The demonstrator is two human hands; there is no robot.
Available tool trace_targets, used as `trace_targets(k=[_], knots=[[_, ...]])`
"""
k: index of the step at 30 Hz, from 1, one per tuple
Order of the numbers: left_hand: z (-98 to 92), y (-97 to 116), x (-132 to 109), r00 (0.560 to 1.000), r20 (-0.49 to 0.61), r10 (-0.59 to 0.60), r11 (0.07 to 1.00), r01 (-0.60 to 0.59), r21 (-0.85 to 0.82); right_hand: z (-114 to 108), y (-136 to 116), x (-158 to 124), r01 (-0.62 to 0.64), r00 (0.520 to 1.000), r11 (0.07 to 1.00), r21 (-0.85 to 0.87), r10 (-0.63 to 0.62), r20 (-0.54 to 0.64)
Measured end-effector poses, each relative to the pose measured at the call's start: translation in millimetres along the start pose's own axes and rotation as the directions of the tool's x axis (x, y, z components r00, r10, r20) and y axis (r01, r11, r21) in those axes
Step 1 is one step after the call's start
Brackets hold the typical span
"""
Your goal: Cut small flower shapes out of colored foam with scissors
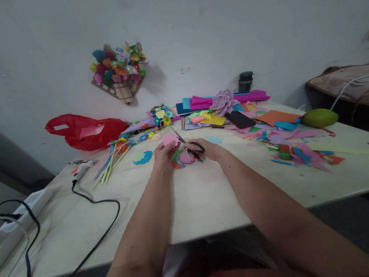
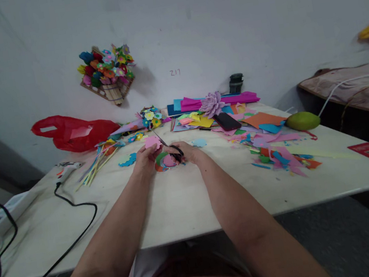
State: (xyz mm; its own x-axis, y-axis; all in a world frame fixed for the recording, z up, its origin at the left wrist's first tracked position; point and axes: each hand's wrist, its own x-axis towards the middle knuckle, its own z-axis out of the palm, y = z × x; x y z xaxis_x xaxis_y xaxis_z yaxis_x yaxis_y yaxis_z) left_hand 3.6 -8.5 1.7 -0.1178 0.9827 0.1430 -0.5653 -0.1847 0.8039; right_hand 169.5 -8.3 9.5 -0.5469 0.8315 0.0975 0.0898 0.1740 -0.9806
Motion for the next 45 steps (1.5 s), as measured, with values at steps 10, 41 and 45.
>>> trace_targets(k=[10,41,45], knots=[[4.4,-0.7,0.7,0.997,-0.071,0.029,0.999,-0.030,-0.013,7.5,8.3,8.8,0.033,0.997,0.999,0.003,-0.033,-0.064],[5.5,-6.5,5.1,0.994,-0.108,0.008,1.000,-0.011,-0.024,16.6,-3.1,4.5,-0.039,0.987,0.999,0.004,0.039,-0.155],[5.3,-6.7,5.5,0.992,-0.126,0.007,0.999,-0.011,-0.030,15.7,-0.2,6.6,-0.033,0.987,0.999,-0.002,0.033,-0.157]])
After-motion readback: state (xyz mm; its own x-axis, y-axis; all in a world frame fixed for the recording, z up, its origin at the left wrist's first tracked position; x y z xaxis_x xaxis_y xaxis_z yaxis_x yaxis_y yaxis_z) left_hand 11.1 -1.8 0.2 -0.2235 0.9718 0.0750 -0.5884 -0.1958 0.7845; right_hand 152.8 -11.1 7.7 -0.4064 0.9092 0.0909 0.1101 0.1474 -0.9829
